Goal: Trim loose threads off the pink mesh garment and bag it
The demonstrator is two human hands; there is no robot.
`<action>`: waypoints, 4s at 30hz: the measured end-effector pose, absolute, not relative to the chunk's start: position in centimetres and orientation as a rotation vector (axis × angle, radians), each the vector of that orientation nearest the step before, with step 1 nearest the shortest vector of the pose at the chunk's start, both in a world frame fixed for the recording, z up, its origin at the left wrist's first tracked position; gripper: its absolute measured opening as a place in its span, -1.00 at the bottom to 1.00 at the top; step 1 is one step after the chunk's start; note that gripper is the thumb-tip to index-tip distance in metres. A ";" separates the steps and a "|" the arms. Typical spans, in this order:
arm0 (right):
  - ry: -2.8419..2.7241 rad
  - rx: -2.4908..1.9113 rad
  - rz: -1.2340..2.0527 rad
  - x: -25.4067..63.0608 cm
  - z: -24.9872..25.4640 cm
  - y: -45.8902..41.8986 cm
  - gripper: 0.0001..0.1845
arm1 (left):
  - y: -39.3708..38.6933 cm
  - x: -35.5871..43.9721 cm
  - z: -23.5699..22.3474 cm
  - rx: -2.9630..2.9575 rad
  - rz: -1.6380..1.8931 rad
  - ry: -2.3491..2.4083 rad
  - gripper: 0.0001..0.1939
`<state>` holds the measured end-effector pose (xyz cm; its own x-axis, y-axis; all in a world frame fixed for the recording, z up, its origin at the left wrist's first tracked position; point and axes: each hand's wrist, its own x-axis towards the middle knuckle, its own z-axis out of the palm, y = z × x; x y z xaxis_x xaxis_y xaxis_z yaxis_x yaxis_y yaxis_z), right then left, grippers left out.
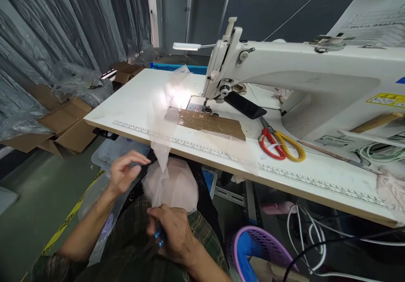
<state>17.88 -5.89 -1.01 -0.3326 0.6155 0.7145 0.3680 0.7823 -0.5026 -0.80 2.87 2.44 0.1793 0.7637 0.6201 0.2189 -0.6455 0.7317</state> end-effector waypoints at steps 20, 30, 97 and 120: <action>-1.705 -1.323 1.073 20.7 -1.1 0.3 -0.43 | 3.0 -0.5 -0.7 1.446 0.678 1.143 -0.64; -1.933 -1.206 0.938 18.7 -1.8 1.8 -0.44 | 3.1 -0.3 -0.5 1.314 0.747 1.065 -0.72; -1.285 -1.618 0.918 21.0 -11.1 1.4 -0.53 | 2.8 6.1 -9.1 2.468 0.647 1.014 -0.27; -1.639 -1.011 0.719 18.5 -0.1 -0.9 -0.89 | -0.4 0.6 0.1 2.170 1.618 1.199 -0.71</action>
<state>18.52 -0.94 -0.06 -0.1113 0.8844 0.4533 0.2656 0.4660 -0.8440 0.64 -0.35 0.10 0.0818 0.6873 0.7217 0.4904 -0.6582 0.5712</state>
